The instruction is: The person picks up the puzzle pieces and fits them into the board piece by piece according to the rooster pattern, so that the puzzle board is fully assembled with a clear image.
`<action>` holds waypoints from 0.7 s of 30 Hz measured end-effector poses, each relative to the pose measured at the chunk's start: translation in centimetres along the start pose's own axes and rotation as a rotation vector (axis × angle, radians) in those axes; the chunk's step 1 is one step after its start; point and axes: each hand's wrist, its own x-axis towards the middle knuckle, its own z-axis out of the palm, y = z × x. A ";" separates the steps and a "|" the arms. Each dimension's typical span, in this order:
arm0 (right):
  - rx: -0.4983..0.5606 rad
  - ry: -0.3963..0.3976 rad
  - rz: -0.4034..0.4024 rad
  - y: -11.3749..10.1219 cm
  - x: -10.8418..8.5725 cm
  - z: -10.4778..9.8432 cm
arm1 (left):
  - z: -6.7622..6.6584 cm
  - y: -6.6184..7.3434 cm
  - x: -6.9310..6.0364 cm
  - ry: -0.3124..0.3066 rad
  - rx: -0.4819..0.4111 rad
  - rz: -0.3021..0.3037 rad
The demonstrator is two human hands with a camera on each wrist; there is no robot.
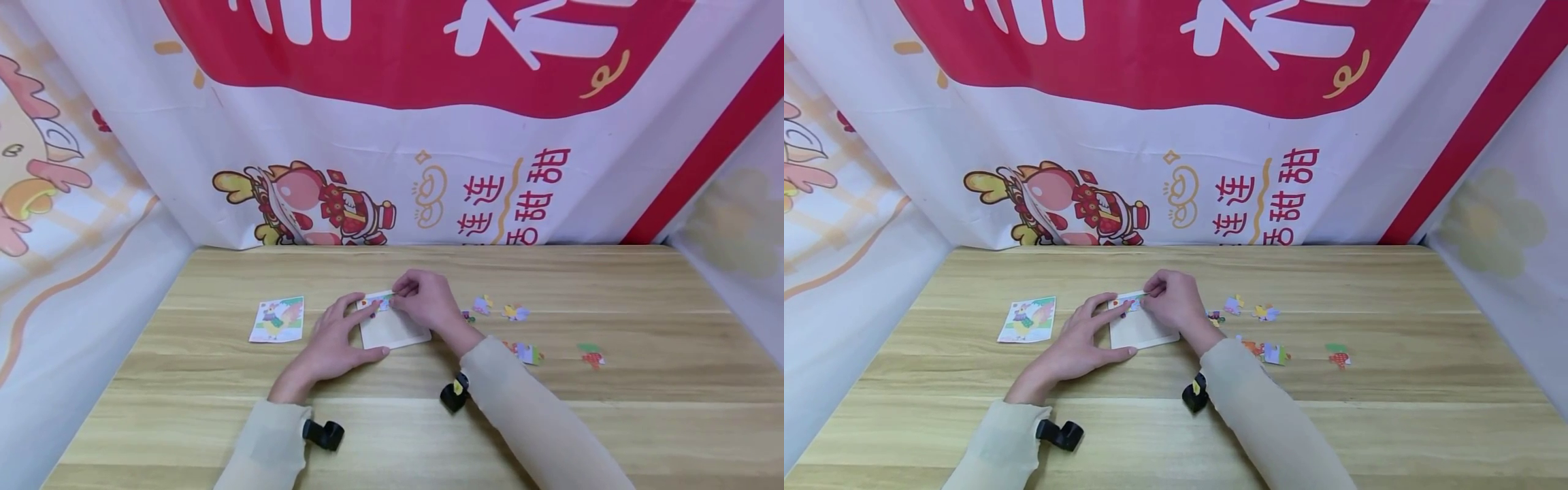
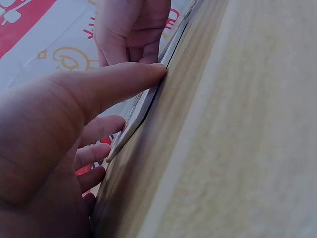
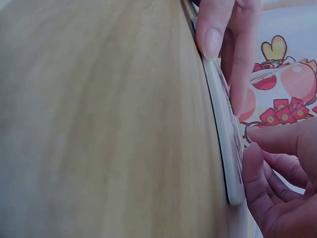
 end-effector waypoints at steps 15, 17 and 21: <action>0.120 -0.002 0.057 1.8 -1.8 -3.3 | 0.2 0.0 0.1 0.004 0.008 -0.004; 0.140 -0.002 0.061 2.0 -2.1 -3.8 | 0.2 0.0 0.1 0.004 0.011 -0.001; 0.151 0.008 0.069 2.4 -2.7 -4.5 | 0.2 0.0 0.1 0.007 0.026 0.012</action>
